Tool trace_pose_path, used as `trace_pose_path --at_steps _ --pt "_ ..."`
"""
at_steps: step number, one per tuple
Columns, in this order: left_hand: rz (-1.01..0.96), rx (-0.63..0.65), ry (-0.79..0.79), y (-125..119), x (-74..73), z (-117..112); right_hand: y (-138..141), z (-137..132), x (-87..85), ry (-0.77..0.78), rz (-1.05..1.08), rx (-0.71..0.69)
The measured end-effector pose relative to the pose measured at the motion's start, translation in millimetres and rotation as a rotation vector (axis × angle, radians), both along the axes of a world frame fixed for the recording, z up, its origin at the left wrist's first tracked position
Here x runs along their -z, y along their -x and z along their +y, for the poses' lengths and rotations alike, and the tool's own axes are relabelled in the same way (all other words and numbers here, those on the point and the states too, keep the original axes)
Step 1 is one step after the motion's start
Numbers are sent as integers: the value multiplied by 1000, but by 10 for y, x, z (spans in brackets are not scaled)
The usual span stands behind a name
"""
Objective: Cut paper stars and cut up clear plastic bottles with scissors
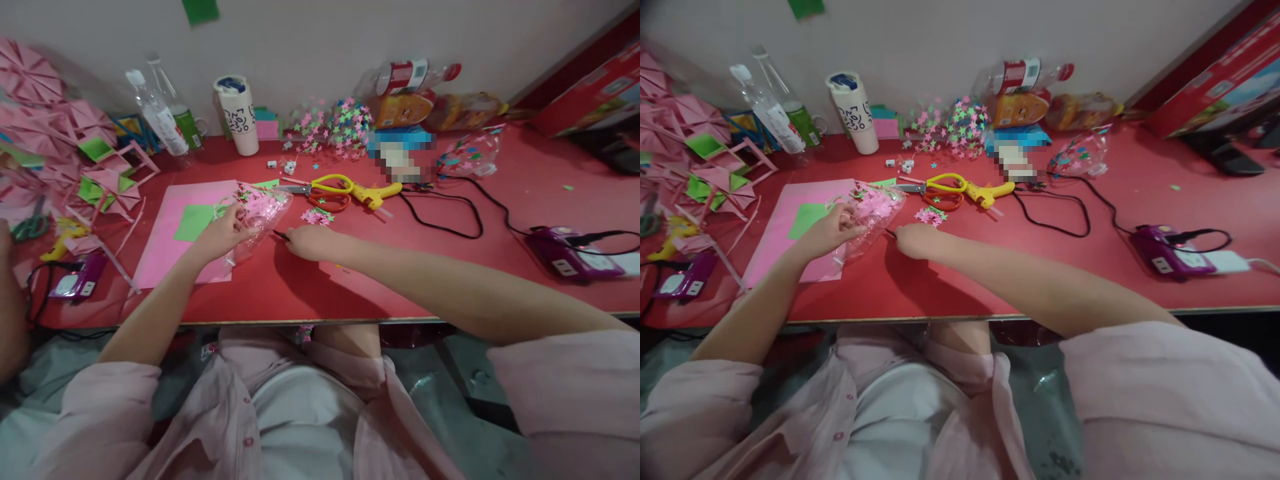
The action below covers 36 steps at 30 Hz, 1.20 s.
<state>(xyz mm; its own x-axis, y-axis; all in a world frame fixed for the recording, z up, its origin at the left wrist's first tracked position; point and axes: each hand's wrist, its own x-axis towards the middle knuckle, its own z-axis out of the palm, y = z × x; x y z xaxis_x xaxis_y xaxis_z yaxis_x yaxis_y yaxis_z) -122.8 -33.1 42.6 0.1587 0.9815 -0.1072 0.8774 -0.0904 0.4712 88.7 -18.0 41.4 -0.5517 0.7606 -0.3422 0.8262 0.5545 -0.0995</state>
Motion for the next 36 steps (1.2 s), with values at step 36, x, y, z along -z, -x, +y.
trace_pose_path --at_steps 36 --pt "21 102 -144 -326 106 -292 -241 -158 -287 -107 150 11"
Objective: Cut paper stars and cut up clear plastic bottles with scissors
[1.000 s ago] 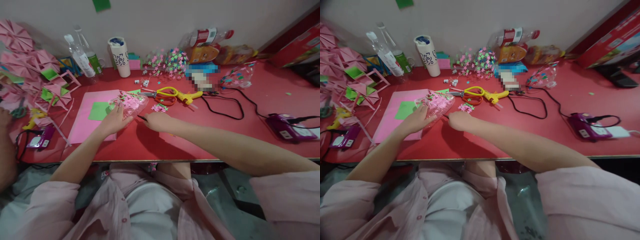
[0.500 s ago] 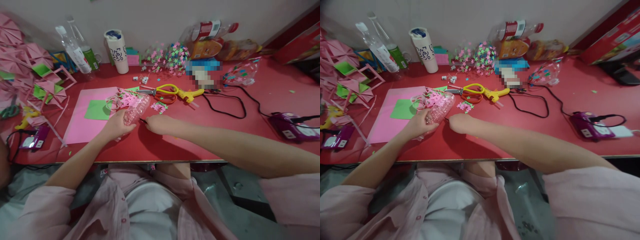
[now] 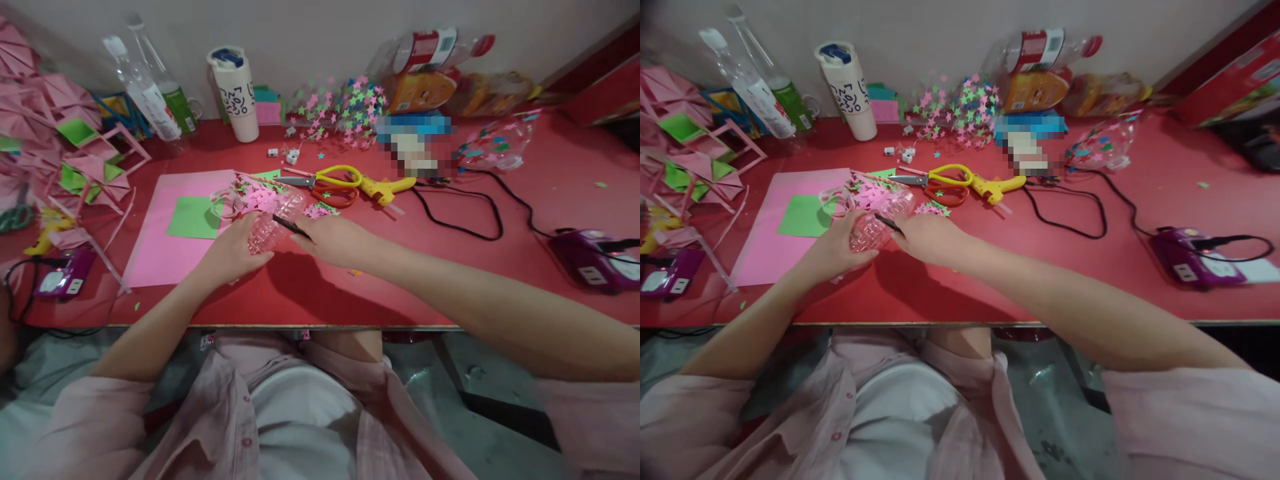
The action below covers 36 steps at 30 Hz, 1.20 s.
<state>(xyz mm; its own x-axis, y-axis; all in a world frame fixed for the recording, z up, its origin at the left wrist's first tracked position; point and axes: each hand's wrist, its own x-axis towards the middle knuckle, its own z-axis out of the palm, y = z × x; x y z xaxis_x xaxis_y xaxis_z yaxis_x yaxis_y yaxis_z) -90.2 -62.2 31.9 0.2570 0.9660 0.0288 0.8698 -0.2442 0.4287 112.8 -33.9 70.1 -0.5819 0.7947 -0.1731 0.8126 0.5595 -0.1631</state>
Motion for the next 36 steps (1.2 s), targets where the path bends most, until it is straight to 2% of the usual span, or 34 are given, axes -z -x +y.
trace_pose_path --at_steps 6,12,14,19,24,29,36 --pt "64 85 2 5 -43 11 63 106 151 10 63 69" --pt "42 -65 85 -30 -96 3 120 168 197 30 109 81" --pt "2 -97 62 -33 -68 -7 125 172 203 31 107 82" --pt "-45 -68 -57 -23 71 -20 106 172 220 45 111 87" --pt "50 -80 -253 -46 141 -47 111 204 258 54 119 95" --pt "154 -60 -299 -114 150 -97 103 265 288 47 154 144" --pt "144 -2 -310 -131 142 -100 125 253 224 252 326 257"
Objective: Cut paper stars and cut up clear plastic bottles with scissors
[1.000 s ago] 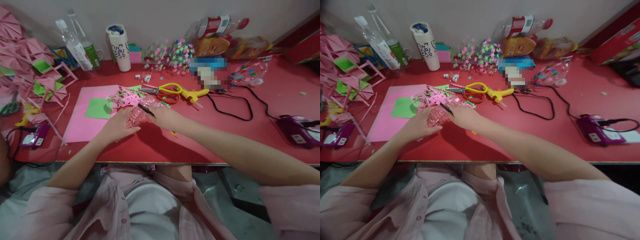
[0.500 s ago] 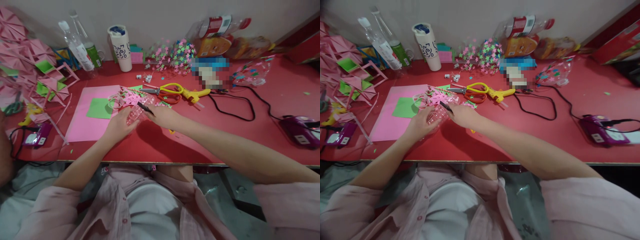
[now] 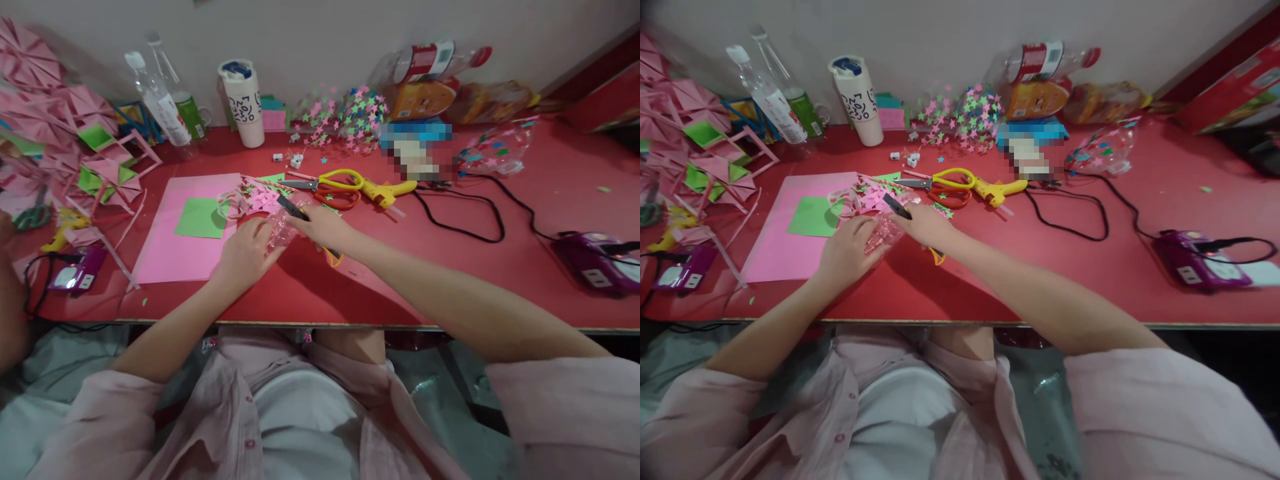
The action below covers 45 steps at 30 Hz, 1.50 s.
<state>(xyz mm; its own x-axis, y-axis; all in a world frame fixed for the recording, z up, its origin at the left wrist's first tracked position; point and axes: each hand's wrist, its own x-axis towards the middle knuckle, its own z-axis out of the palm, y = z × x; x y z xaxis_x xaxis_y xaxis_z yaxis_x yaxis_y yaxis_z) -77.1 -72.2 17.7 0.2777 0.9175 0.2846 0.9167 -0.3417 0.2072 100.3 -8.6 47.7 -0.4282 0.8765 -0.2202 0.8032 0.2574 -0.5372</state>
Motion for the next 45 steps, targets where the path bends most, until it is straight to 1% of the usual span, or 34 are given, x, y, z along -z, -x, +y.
trace_pose_path --at_steps 4,7,10,14,17,20,22,24,28,30,34,37,40,43,45 --pt "-102 18 95 41 -15 66 52 23 6 -36 8 36" --pt "-153 46 121 45 -7 95 34 73 26 30 38 12" --pt "-162 77 128 31 14 93 -14 117 31 85 52 -3" --pt "-157 76 119 25 40 82 -21 106 0 26 -36 16" --pt "-164 59 126 35 54 92 -7 39 -27 -25 -97 27" --pt "-176 55 139 47 64 108 -58 -52 -50 -51 -97 -1" --pt "-183 59 142 55 68 116 -132 -106 -71 17 -58 -25" --pt "-190 64 138 63 71 120 -211 -143 -102 80 -64 -50" --pt "-187 67 125 64 68 111 -311 -156 -198 149 -102 -172" --pt "-176 70 125 56 60 101 -325 -137 -258 180 -118 -201" --pt "-142 78 137 37 36 79 -322 -36 -367 218 -198 -255" --pt "-122 92 136 29 20 64 -319 97 -403 262 -240 -308" --pt "-124 99 139 23 12 53 -323 245 -401 367 -225 -355" --pt "-131 93 152 18 11 52 -305 337 -404 482 -211 -367" --pt "-130 86 152 15 12 53 -266 344 -433 454 -246 -351"
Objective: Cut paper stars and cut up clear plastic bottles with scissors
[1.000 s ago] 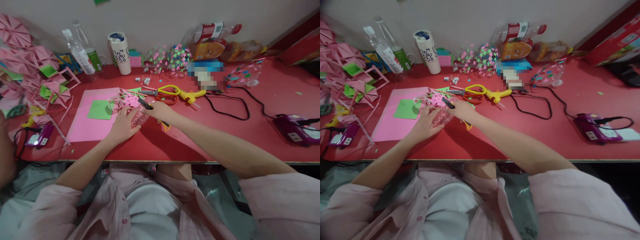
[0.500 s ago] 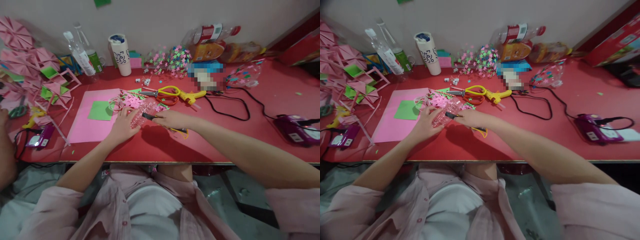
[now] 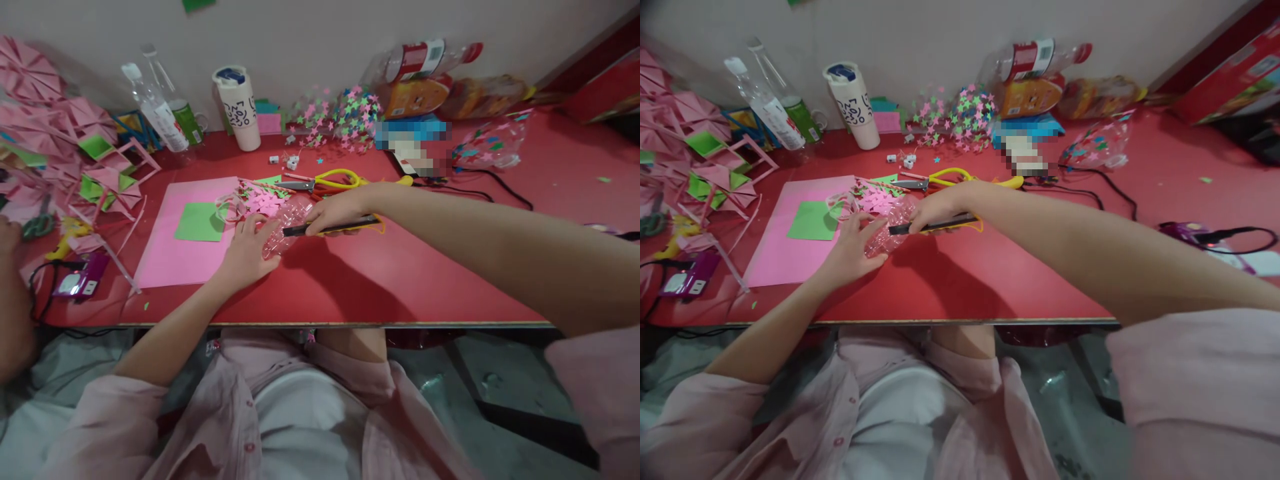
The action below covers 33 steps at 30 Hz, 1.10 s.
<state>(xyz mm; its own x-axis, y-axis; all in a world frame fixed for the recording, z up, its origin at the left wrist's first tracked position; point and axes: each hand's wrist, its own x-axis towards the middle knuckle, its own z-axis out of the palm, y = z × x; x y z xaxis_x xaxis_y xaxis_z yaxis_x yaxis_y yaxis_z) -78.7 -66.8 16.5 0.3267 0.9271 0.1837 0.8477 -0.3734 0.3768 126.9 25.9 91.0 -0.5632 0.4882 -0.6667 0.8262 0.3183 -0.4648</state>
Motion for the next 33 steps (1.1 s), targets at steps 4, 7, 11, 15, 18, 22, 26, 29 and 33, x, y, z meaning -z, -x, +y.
trace_pose_path --at_steps 4,7,11,15,18,22,26,29,33 --pt "6 11 -13 -3 0 -4 100 -51 -103 -236 -105 1" --pt "4 6 -21 -4 2 -11 146 -72 -130 -233 -181 -182" --pt "1 14 -29 -2 21 -9 180 -137 -6 -313 -225 -421" --pt "-44 29 -33 41 46 42 170 -330 155 -417 -235 -379" --pt "-118 -4 3 102 37 107 148 -451 183 -484 -138 -254" --pt "-154 -18 92 140 -1 154 210 -491 146 -434 -144 -191" --pt "-137 -2 42 108 3 138 310 -504 229 -361 -203 -155" --pt "-153 -12 61 116 14 152 313 -543 346 -466 -143 -131" --pt "-206 -58 180 190 -2 228 315 -548 305 -467 -133 -73"
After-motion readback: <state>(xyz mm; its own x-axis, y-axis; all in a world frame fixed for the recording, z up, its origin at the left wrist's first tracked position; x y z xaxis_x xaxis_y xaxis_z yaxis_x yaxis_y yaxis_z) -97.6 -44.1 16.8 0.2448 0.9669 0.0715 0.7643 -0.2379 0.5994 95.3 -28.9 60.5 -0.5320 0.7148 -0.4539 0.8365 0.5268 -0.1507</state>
